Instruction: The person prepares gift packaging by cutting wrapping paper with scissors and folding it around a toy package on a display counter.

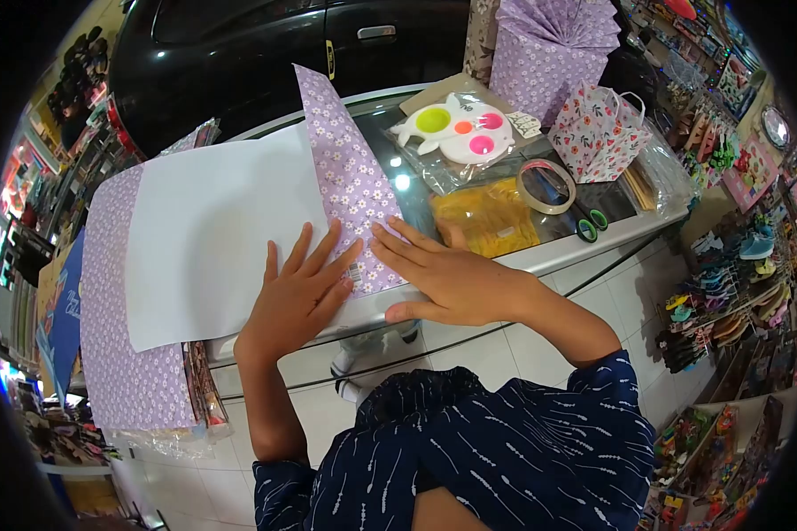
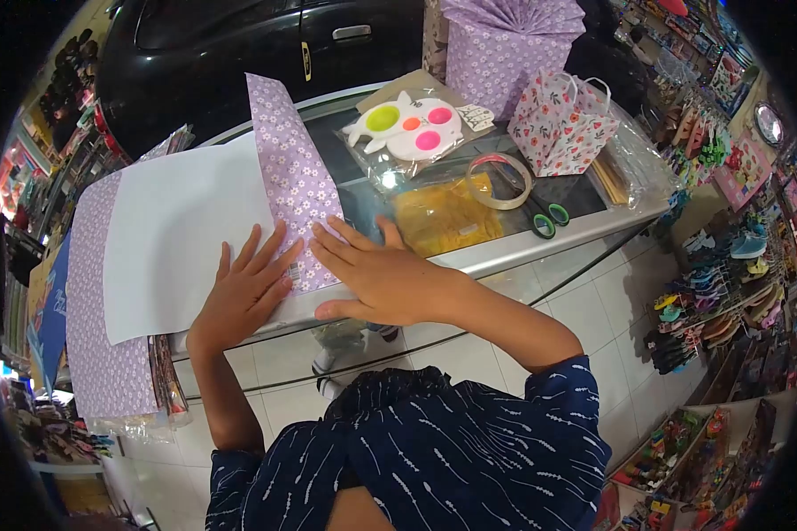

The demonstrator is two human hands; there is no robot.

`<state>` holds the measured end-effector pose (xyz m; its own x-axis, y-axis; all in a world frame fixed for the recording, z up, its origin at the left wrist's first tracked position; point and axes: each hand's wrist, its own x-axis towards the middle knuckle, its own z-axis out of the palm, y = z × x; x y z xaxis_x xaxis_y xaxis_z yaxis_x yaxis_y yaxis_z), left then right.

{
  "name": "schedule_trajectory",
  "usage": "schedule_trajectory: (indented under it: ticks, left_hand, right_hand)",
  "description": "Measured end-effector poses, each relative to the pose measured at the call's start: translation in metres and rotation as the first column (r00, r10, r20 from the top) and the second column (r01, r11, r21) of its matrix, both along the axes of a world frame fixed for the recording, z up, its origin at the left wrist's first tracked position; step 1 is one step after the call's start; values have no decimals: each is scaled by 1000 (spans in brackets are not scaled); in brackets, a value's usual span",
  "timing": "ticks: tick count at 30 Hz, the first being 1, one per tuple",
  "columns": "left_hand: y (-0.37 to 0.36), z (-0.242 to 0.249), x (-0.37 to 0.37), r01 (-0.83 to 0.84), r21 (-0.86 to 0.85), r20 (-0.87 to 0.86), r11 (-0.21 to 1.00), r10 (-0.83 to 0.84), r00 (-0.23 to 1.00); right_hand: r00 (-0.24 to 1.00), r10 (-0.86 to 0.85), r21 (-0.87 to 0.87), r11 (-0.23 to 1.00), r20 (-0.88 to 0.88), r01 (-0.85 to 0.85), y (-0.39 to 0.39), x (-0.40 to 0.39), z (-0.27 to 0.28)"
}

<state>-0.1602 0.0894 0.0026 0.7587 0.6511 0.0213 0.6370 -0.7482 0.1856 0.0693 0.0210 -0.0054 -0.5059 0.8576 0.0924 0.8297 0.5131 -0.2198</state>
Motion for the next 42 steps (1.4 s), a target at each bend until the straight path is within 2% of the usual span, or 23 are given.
schedule_trajectory:
  ticks: [5,9,15,21,27,36,42]
  left_hand:
    - [6,-1,-10,12,-11,1,1000,-12,1000]
    - [6,-6,-13,24,59,21,998,-26,999]
    - [4,-4,-12,19,71,53,997,-22,998]
    - [3,-3,-10,16,84,59,996,-21,998]
    - [5,-2,-9,27,80,100,996,-35,994]
    - [5,0,-7,27,71,42,997,-30,999]
    - [5,5,-5,28,-9,37,1000,-27,999]
  right_hand:
    - [994,22,-173,984,-112,-41,14,10,10]
    - [997,48,-16,999,65,-47,5,12,5]
    - [993,70,54,996,96,-76,-3,11,13]
    - [991,61,14,998,117,-63,-11,11,12]
    - [998,37,-1,999,46,-37,-7,11,11]
    - [1000,-4,-40,999,10,4,-6,9,10]
    - [997,16,33,999,-78,-13,-8,14,4]
